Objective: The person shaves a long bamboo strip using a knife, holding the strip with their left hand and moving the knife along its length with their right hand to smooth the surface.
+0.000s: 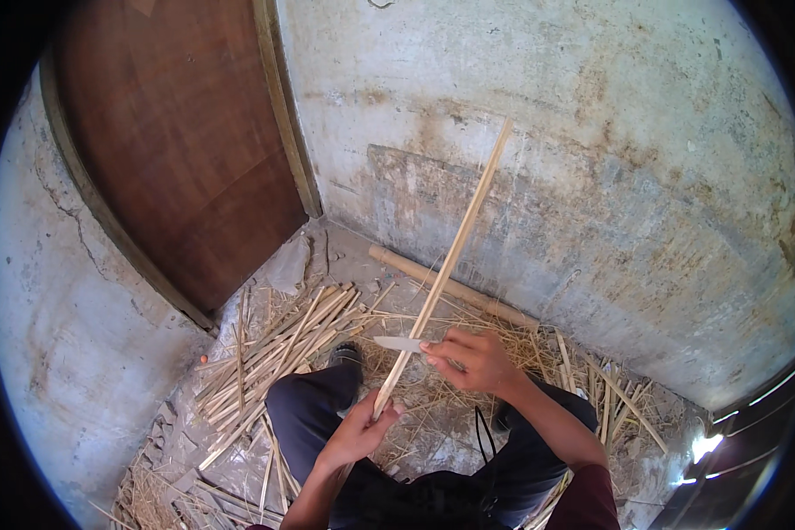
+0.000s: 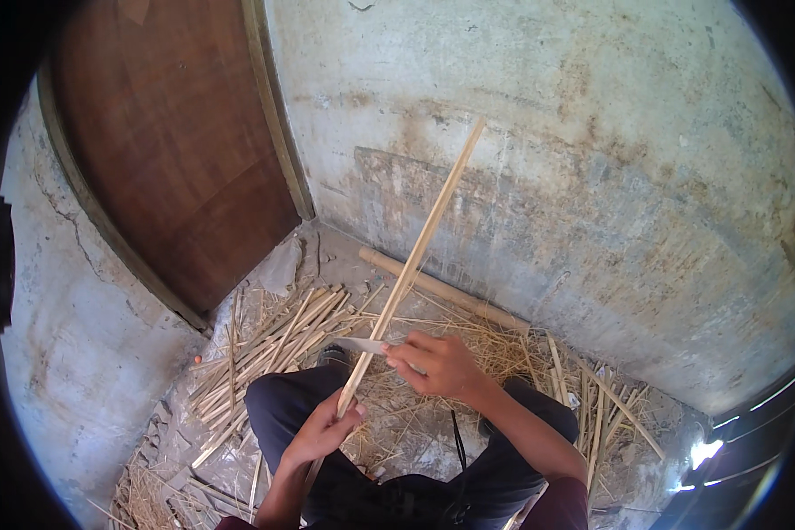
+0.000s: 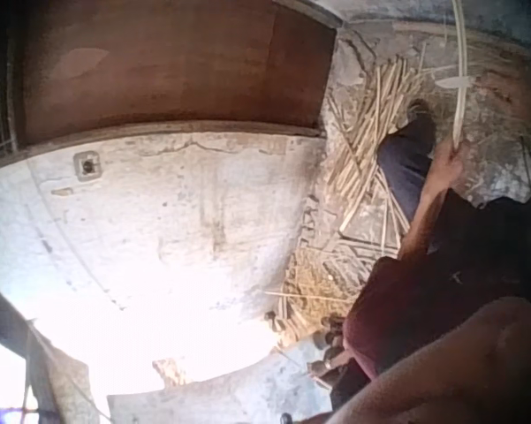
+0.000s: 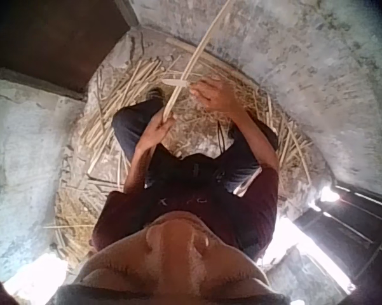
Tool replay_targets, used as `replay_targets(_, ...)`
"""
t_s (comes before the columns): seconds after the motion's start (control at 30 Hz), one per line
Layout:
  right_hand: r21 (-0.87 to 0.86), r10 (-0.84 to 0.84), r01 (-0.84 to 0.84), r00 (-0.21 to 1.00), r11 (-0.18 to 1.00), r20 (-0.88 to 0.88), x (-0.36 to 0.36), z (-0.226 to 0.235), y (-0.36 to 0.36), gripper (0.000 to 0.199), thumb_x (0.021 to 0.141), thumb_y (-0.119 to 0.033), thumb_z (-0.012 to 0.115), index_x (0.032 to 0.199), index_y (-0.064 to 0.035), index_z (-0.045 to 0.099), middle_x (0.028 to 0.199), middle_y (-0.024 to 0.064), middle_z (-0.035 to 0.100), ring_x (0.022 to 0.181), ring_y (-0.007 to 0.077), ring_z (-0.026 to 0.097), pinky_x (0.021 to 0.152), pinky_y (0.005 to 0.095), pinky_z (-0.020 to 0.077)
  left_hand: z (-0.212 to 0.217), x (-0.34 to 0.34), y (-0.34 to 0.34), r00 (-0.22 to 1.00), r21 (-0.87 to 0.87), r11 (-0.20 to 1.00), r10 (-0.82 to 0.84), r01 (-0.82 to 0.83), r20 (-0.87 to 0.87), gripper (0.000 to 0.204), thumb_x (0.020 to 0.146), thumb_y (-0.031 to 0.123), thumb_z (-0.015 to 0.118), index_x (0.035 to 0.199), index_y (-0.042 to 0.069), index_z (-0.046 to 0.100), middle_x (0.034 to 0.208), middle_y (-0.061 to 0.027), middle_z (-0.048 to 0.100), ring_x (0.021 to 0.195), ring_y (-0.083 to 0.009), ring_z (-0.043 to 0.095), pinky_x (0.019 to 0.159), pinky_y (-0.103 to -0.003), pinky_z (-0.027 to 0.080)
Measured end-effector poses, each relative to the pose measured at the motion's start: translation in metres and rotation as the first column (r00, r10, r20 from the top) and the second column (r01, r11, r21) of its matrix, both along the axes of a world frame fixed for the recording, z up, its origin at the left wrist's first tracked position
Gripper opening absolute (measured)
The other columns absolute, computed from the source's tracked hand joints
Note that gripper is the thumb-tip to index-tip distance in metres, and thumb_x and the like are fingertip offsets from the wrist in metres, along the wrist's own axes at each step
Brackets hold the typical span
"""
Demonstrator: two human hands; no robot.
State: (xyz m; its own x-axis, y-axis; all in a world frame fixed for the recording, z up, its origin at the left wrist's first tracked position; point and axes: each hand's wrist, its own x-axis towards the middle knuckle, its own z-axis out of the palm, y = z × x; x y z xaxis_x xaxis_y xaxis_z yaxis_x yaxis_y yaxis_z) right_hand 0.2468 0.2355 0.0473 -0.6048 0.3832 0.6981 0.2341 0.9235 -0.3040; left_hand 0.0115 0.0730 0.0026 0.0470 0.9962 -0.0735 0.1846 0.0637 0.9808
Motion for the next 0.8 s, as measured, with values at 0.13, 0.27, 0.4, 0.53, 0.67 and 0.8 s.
replay_targets(0.13, 0.126, -0.017, 0.013, 0.999, 0.992, 0.036, -0.006, -0.005, -0.007, 0.024, 0.093, -0.021, 0.082, 0.117, -0.0201, 0.082, 0.081, -0.0027, 0.06, 0.051, 0.0127, 0.054, 0.043, 0.0313, 0.0418, 0.013, 0.005, 0.008, 0.999, -0.065, 0.997, 0.033, -0.035, -0.032, 0.033, 0.114, 0.031, 0.06, 0.102, 0.001, 0.059, 0.075, -0.0016, 0.051, 0.072, -0.0122, 0.048, 0.063, -0.035, 0.042)
replay_targets(0.27, 0.127, 0.044, -0.048, 0.999, 0.991, 0.03, -0.007, -0.007, -0.008, 0.029, 0.095, -0.024, 0.08, 0.124, -0.0237, 0.08, 0.083, -0.0033, 0.058, 0.05, 0.0121, 0.054, 0.043, 0.0315, 0.0438, 0.013, 0.01, 0.013, 0.995, -0.027, 0.997, 0.071, -0.073, -0.064, 0.036, 0.117, 0.03, 0.053, 0.106, -0.002, 0.061, 0.072, -0.0056, 0.054, 0.068, -0.0155, 0.048, 0.064, -0.039, 0.044)
replay_targets(0.4, 0.147, 0.054, -0.062, 0.997, 0.987, 0.058, -0.005, -0.01, -0.009, 0.031, 0.094, -0.024, 0.081, 0.125, -0.0243, 0.079, 0.084, -0.0036, 0.058, 0.051, 0.0122, 0.055, 0.043, 0.0315, 0.0454, 0.012, 0.013, 0.014, 0.993, 0.012, 0.997, 0.078, -0.078, -0.09, 0.037, 0.118, 0.03, 0.052, 0.103, -0.003, 0.06, 0.069, -0.0091, 0.052, 0.066, -0.0164, 0.046, 0.063, -0.04, 0.044)
replay_targets(0.53, 0.162, 0.025, -0.028, 0.999, 0.986, 0.02, -0.001, -0.002, -0.009, 0.034, 0.088, -0.018, 0.083, 0.121, -0.0219, 0.081, 0.082, -0.0035, 0.059, 0.051, 0.0116, 0.054, 0.043, 0.0306, 0.0443, 0.02, 0.015, 0.01, 0.993, -0.006, 0.998, 0.064, -0.064, -0.097, 0.038, 0.118, 0.031, 0.053, 0.101, -0.003, 0.06, 0.068, -0.0095, 0.051, 0.065, -0.0168, 0.046, 0.062, -0.04, 0.042)
replay_targets(0.67, 0.141, 0.033, -0.026, 0.998, 0.99, -0.047, 0.003, 0.006, -0.001, 0.033, 0.083, -0.011, 0.084, 0.115, -0.0181, 0.082, 0.081, -0.002, 0.062, 0.05, 0.0116, 0.053, 0.043, 0.0303, 0.0432, 0.024, 0.015, 0.004, 0.989, -0.011, 0.998, 0.058, -0.06, -0.139, 0.037, 0.117, 0.029, 0.053, 0.1, -0.003, 0.06, 0.065, -0.0095, 0.05, 0.061, -0.0178, 0.045, 0.06, -0.042, 0.042)
replay_targets(0.8, 0.154, -0.002, 0.008, 0.999, 0.988, -0.035, 0.008, 0.013, 0.001, 0.025, 0.087, -0.007, 0.082, 0.111, -0.0167, 0.083, 0.076, -0.0009, 0.061, 0.051, 0.0101, 0.054, 0.043, 0.0293, 0.0423, 0.036, 0.019, -0.001, 0.978, 0.03, 0.997, 0.071, -0.066, -0.197, 0.034, 0.117, 0.027, 0.054, 0.103, -0.003, 0.061, 0.063, -0.0126, 0.052, 0.056, -0.0231, 0.049, 0.058, -0.045, 0.042)
